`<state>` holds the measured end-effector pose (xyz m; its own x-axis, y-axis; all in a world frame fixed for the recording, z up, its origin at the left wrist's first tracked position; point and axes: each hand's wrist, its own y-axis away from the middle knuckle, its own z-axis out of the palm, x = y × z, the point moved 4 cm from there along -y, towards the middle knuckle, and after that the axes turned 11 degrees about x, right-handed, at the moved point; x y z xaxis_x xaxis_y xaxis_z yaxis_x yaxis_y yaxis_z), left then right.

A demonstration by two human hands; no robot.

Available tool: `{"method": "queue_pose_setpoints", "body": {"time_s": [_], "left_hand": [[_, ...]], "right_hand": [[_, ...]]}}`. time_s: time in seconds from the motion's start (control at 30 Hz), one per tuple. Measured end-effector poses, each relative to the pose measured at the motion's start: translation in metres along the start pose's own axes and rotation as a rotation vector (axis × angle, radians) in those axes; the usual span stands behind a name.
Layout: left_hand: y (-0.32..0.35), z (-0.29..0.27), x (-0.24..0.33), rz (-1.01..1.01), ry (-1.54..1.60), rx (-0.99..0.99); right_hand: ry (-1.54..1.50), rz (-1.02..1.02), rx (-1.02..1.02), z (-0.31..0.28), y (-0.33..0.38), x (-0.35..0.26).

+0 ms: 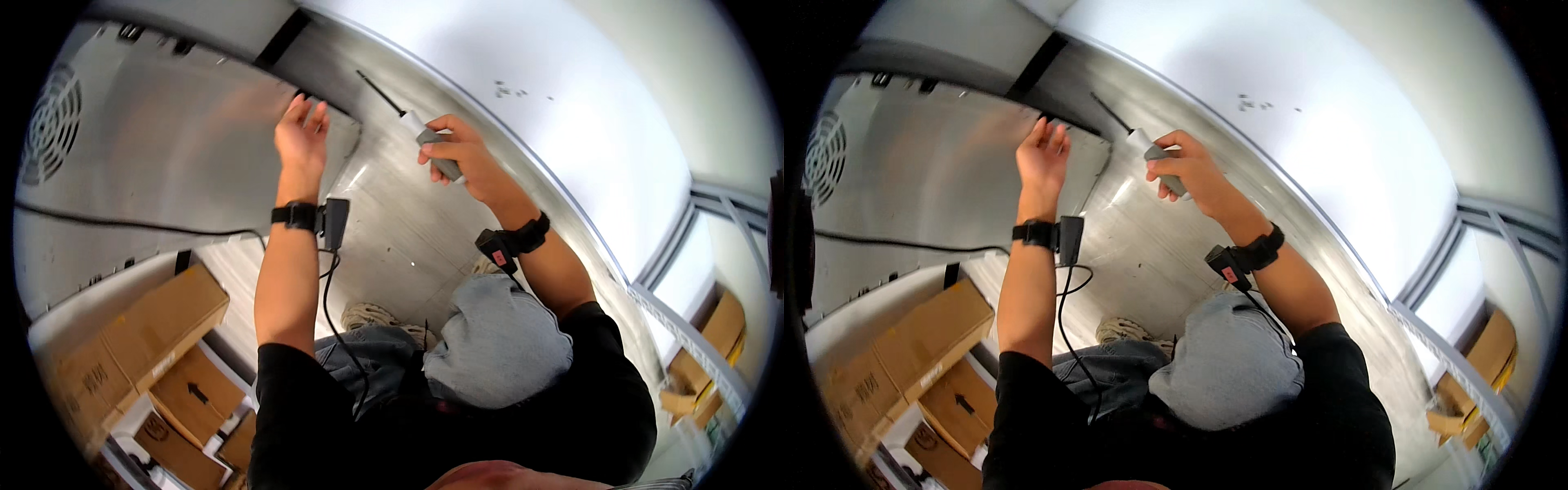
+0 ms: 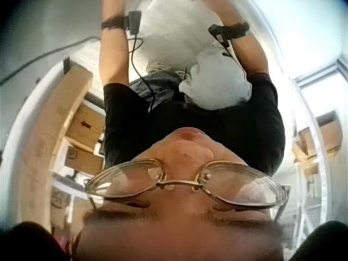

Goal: The person uses a screwdriver to fasten screws into the back panel of a white appliance. They repeatedly pick up screws and tighten them at various positions along the panel edge while standing in a storage area.

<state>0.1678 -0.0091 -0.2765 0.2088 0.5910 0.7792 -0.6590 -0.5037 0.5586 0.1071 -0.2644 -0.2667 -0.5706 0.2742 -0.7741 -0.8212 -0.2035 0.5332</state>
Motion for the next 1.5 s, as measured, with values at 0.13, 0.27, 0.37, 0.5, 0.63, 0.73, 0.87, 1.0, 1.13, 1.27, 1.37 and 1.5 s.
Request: {"method": "queue_pose_setpoints", "body": {"time_s": [0.13,0.27,0.37,0.5,0.63,0.73,0.87,1.0,1.13,1.27,1.37,1.5], "left_hand": [[0.011,0.018,-0.035,0.032,-0.141,-0.098],[0.022,0.047,-0.09,0.077,-0.371,-0.263],[0.041,0.081,-0.128,0.248,-0.567,-0.43],[0.046,0.128,-0.165,0.535,-0.849,-0.571],[0.05,0.173,-0.177,0.9,-1.019,-0.686],[0.061,0.197,-0.186,1.02,-1.124,-0.79],[0.071,0.218,-0.203,1.161,-1.293,-0.889],[0.077,0.226,-0.217,1.298,-1.348,-0.898],[0.076,0.229,-0.222,1.293,-1.359,-0.899],[0.076,0.23,-0.222,1.306,-1.313,-0.888],[0.079,0.231,-0.21,1.318,-1.159,-0.87],[0.081,0.201,-0.191,0.399,-0.839,-0.808]], "right_hand": [[-0.008,-0.013,0.027,-0.037,0.01,0.008],[0.019,-0.055,0.079,-0.078,0.032,0.02],[0.048,-0.1,0.179,-0.116,0.048,0.027],[-0.042,-0.184,0.339,-0.169,0.061,0.042],[-0.144,-0.239,0.448,-0.202,0.063,0.045],[-0.218,-0.256,0.509,-0.213,0.063,0.044],[-0.255,-0.245,0.558,-0.221,0.063,0.049],[-0.262,-0.242,0.568,-0.224,0.065,0.052],[-0.263,-0.252,0.577,-0.228,0.068,0.053],[-0.263,-0.249,0.591,-0.231,0.07,0.053],[-0.265,-0.253,0.595,-0.231,0.071,0.051],[-0.105,-0.274,0.536,-0.226,0.072,0.044]]}}
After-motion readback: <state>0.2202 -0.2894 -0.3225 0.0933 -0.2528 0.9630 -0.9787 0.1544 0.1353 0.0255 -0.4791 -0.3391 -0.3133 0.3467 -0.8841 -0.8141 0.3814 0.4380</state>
